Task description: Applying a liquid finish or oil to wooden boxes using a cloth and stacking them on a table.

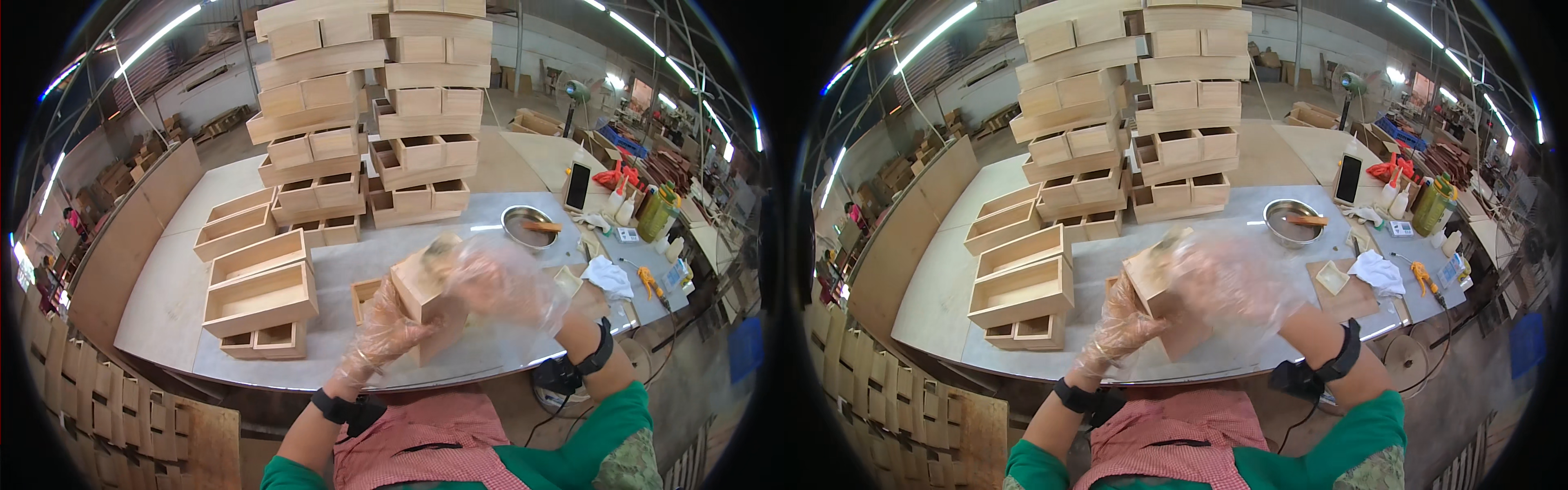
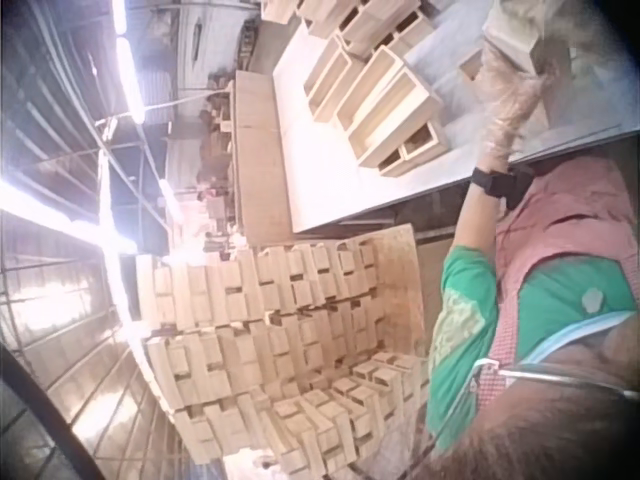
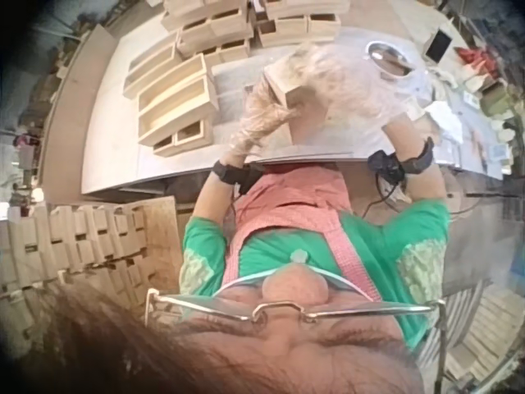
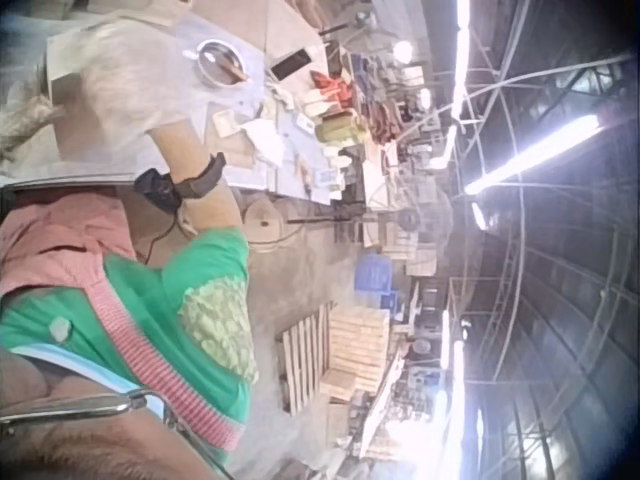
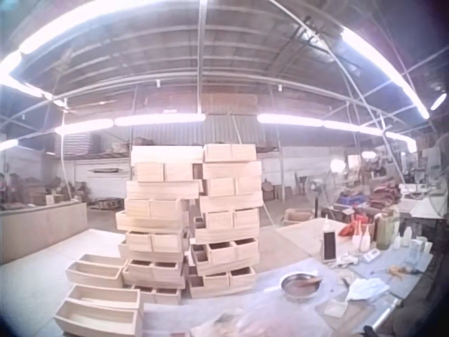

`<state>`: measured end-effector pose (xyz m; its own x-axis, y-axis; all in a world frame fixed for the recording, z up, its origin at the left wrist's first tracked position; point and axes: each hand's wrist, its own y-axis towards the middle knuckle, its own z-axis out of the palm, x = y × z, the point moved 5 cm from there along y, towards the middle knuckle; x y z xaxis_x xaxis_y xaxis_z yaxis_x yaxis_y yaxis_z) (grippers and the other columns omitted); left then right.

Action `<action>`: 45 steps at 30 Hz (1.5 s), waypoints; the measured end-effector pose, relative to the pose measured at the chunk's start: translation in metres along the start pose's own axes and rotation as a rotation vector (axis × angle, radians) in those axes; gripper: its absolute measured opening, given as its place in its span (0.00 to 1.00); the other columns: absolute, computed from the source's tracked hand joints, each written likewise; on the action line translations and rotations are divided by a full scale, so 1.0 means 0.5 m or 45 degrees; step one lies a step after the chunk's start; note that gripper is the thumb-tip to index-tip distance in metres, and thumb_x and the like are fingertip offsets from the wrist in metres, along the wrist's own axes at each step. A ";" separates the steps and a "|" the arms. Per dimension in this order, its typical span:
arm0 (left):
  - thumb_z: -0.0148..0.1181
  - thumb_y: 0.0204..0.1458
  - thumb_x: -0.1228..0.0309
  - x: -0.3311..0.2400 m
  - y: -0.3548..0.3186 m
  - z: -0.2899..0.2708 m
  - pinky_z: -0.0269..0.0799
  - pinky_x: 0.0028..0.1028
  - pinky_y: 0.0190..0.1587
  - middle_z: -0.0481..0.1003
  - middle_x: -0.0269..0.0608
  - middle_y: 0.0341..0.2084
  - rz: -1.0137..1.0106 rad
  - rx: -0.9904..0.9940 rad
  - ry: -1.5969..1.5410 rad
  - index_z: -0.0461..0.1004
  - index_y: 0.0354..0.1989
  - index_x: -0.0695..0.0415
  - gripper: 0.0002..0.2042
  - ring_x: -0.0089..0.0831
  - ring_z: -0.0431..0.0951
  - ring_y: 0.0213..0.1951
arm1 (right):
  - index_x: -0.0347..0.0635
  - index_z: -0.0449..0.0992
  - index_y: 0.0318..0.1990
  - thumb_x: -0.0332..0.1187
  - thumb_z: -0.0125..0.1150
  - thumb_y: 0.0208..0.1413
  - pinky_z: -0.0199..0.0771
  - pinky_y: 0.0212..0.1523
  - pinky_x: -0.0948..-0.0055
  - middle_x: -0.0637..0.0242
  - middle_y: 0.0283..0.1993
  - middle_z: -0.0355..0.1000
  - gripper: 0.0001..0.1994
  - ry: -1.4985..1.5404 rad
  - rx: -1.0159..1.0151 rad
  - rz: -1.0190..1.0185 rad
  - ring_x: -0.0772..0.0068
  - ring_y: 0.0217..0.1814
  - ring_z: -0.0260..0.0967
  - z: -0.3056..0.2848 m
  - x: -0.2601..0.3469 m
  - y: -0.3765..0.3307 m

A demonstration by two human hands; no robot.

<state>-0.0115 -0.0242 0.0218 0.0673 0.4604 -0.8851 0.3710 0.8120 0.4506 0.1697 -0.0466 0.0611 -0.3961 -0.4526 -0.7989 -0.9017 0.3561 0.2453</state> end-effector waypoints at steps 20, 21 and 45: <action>0.78 0.41 0.60 0.036 -0.007 -0.009 0.74 0.36 0.54 0.76 0.54 0.50 0.002 -0.039 0.129 0.63 0.61 0.60 0.39 0.47 0.78 0.51 | 0.45 0.69 0.64 0.31 0.53 0.60 0.67 0.64 0.64 0.54 0.60 0.70 0.23 1.174 0.396 0.298 0.60 0.62 0.68 -0.021 -0.087 0.137; 0.77 0.42 0.60 0.037 0.004 -0.001 0.74 0.37 0.53 0.77 0.54 0.49 -0.008 -0.014 0.182 0.63 0.61 0.60 0.39 0.47 0.78 0.50 | 0.45 0.69 0.64 0.31 0.52 0.61 0.67 0.65 0.65 0.54 0.60 0.70 0.23 1.021 0.051 0.412 0.61 0.62 0.68 0.001 -0.108 0.091; 0.79 0.37 0.62 0.053 0.006 0.003 0.74 0.37 0.54 0.76 0.52 0.49 -0.053 -0.008 -0.002 0.65 0.59 0.62 0.40 0.46 0.78 0.52 | 0.43 0.70 0.65 0.35 0.54 0.66 0.54 0.74 0.63 0.59 0.64 0.69 0.21 1.566 0.039 0.628 0.60 0.72 0.59 -0.004 0.003 -0.022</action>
<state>-0.0074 -0.0099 -0.0006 0.0534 0.4255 -0.9034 0.3677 0.8327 0.4140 0.1785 -0.0530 0.0584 -0.5918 -0.7061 0.3889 -0.6208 0.7069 0.3388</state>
